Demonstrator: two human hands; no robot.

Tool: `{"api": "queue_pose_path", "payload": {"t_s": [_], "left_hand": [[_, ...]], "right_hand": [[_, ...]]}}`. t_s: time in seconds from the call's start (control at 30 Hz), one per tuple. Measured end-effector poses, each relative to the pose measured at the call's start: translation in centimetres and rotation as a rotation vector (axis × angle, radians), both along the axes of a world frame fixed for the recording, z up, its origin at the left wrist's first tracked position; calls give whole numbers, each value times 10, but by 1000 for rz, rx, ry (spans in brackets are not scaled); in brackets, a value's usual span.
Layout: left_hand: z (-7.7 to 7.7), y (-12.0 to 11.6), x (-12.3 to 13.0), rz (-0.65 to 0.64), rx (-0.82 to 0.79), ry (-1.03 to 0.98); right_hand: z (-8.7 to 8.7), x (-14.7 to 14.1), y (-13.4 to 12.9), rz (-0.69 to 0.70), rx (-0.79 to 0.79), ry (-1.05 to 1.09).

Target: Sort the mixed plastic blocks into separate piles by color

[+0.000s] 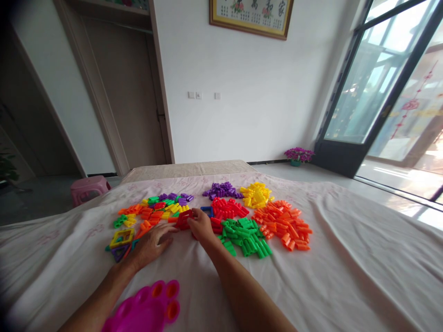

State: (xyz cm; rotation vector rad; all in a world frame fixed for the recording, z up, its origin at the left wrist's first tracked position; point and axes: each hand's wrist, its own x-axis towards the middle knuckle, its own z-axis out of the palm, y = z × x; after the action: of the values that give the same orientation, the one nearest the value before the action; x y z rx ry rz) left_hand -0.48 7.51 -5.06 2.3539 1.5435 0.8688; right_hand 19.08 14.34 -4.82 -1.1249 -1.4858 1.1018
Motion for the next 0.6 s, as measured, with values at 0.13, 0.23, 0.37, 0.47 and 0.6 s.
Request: {"api": "queue_pose_path", "payload": {"t_s": [0.13, 0.23, 0.37, 0.47, 0.6], "left_hand": [[2, -1, 1, -4, -14, 2], [4, -3, 2, -11, -27, 20], [3, -4, 4, -35, -9, 29], [4, 0, -3, -14, 62, -14], [13, 4, -37, 221, 253, -142]], "right_hand": [[1, 3, -3, -76, 178, -368], [7, 5, -8, -77, 231, -597], [16, 7, -17, -105, 271, -758], [20, 7, -25, -132, 353, -832], [23, -1, -32, -73, 484, -887]]}}
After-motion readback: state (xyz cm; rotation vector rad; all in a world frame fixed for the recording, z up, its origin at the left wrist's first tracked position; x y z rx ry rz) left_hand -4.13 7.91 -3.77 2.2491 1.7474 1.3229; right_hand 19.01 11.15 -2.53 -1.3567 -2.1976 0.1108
